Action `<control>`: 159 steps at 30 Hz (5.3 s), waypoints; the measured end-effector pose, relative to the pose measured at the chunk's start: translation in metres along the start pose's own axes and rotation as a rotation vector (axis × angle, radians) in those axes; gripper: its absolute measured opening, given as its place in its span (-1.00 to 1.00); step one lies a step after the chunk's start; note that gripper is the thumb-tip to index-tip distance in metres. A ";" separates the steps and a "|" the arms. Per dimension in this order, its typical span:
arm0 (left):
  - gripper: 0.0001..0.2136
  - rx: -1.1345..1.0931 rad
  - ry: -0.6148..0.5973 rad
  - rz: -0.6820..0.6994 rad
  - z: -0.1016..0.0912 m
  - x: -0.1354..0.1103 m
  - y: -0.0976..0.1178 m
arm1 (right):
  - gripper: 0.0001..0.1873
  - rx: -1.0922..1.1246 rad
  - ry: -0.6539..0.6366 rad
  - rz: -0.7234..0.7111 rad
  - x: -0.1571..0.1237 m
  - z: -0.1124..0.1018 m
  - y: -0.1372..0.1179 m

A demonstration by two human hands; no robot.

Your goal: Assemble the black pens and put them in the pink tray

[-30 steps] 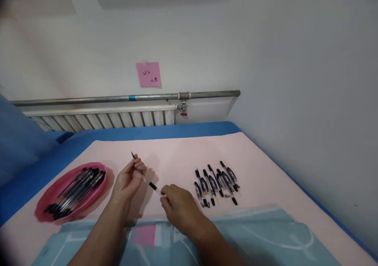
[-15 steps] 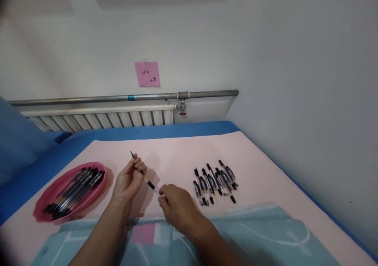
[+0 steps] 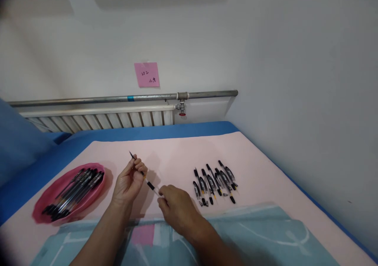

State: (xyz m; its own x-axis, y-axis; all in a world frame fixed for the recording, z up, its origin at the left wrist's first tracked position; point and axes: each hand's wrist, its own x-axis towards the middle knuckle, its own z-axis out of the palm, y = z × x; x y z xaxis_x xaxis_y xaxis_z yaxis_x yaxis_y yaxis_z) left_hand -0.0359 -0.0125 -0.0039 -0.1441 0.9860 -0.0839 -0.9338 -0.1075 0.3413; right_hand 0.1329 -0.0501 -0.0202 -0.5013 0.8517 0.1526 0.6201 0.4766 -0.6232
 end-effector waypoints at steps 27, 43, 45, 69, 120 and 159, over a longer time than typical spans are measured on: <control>-0.73 0.728 -0.039 0.217 0.005 -0.011 -0.010 | -0.89 0.235 0.118 0.018 0.004 -0.006 -0.005; -0.83 1.745 -0.626 0.189 -0.005 -0.028 -0.085 | -0.84 0.551 0.802 0.174 -0.007 -0.078 0.020; -0.80 1.842 -0.782 0.315 -0.001 -0.029 -0.100 | -0.85 0.559 0.796 0.168 -0.007 -0.078 0.020; -0.88 2.241 -0.920 0.176 0.010 -0.040 -0.115 | -0.88 0.631 0.766 0.105 -0.017 -0.088 0.010; -0.92 0.274 0.089 -0.317 0.008 -0.002 -0.025 | -0.88 0.196 0.163 0.036 0.001 -0.028 -0.005; -0.82 0.563 -0.002 -0.229 0.014 -0.009 -0.030 | -0.81 0.597 0.184 0.183 0.004 -0.018 -0.005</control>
State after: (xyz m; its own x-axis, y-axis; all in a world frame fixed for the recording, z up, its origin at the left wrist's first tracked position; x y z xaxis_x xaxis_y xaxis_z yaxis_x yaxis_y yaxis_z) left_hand -0.0020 -0.0166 0.0000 0.0409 0.9764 -0.2122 -0.6239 0.1908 0.7578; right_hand 0.1385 -0.0449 -0.0027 -0.2750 0.9563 0.0997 0.2169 0.1628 -0.9625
